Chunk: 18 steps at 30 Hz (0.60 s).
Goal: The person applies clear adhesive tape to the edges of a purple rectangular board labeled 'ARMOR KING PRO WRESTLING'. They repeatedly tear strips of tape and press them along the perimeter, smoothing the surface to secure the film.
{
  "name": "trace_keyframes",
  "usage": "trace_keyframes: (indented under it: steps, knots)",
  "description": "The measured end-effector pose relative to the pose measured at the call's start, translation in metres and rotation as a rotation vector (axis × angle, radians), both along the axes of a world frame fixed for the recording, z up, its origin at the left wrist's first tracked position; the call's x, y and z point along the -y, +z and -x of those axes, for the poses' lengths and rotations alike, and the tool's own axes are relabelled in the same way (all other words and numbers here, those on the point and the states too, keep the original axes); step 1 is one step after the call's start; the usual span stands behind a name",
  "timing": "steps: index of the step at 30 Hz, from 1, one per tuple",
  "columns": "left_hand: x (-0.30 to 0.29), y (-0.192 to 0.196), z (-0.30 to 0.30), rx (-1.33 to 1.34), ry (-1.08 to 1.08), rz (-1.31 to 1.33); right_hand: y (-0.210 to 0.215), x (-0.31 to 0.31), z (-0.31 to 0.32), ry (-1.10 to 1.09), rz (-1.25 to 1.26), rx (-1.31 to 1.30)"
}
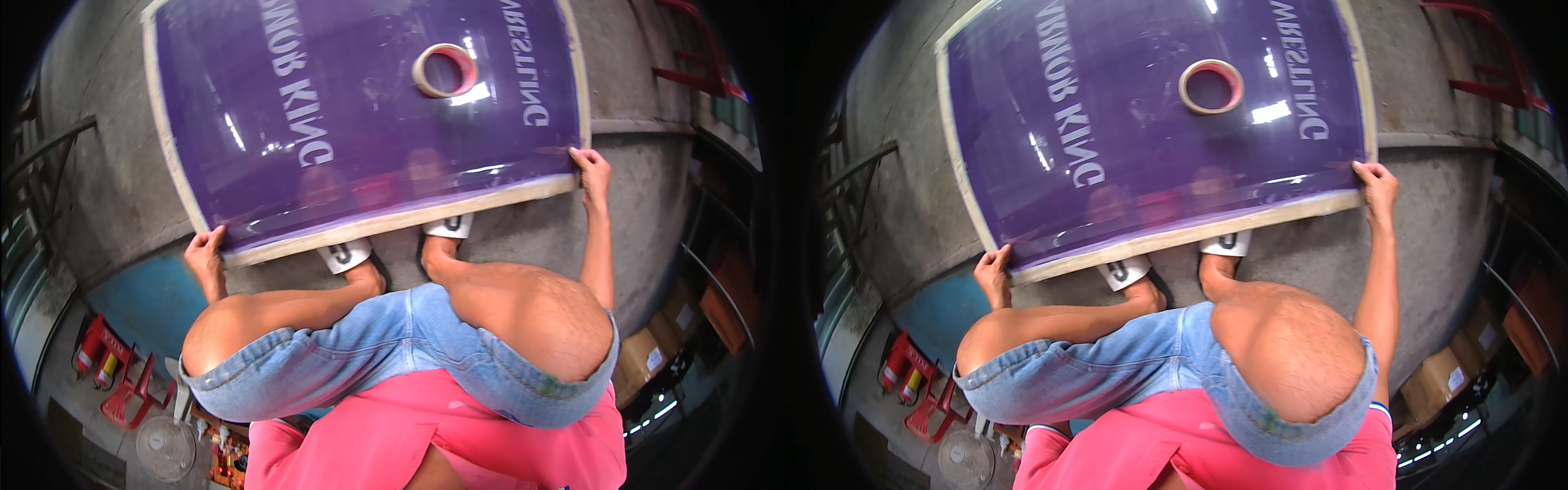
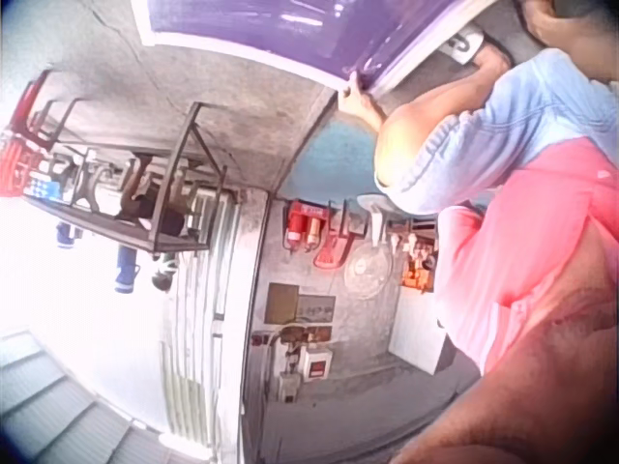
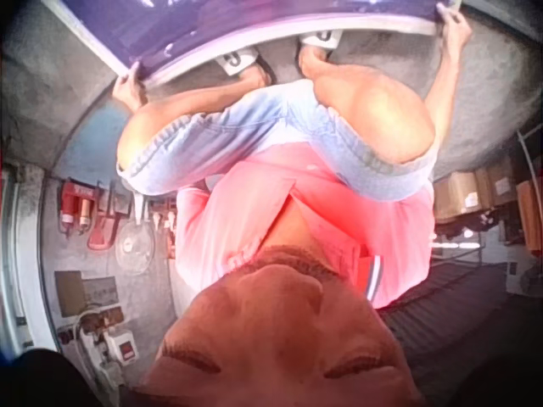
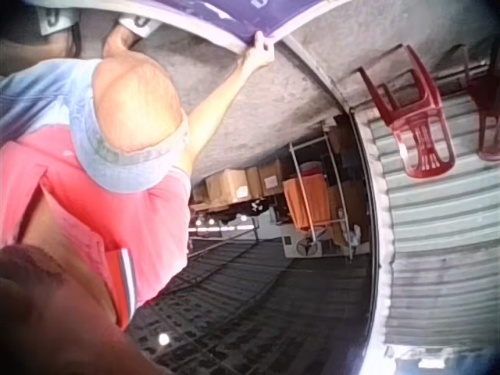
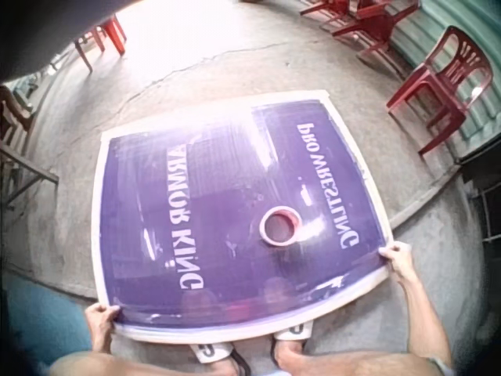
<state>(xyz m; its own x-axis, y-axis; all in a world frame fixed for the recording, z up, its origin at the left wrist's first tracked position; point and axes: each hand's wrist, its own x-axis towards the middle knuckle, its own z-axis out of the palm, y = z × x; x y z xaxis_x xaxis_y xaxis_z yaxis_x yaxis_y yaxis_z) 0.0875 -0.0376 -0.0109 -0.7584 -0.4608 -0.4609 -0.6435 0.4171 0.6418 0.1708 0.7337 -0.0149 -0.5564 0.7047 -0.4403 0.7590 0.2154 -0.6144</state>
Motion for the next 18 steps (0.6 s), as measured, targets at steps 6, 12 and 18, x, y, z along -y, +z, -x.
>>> trace_keyframes:
  steps: [6, 12, 18]
  knots:
    - [-0.015, 0.007, 0.003, 0.000, -0.014, 0.021, 0.001, 0.007, 0.002, -0.009, -0.098, 0.010]
    - [-0.024, 0.016, 0.012, 0.088, -0.065, 0.125, 0.003, 0.003, 0.000, 0.040, -0.132, 0.054]
    - [-0.051, 0.035, 0.020, 0.231, -0.210, 0.570, 0.006, -0.005, -0.007, 0.206, -0.393, 0.266]
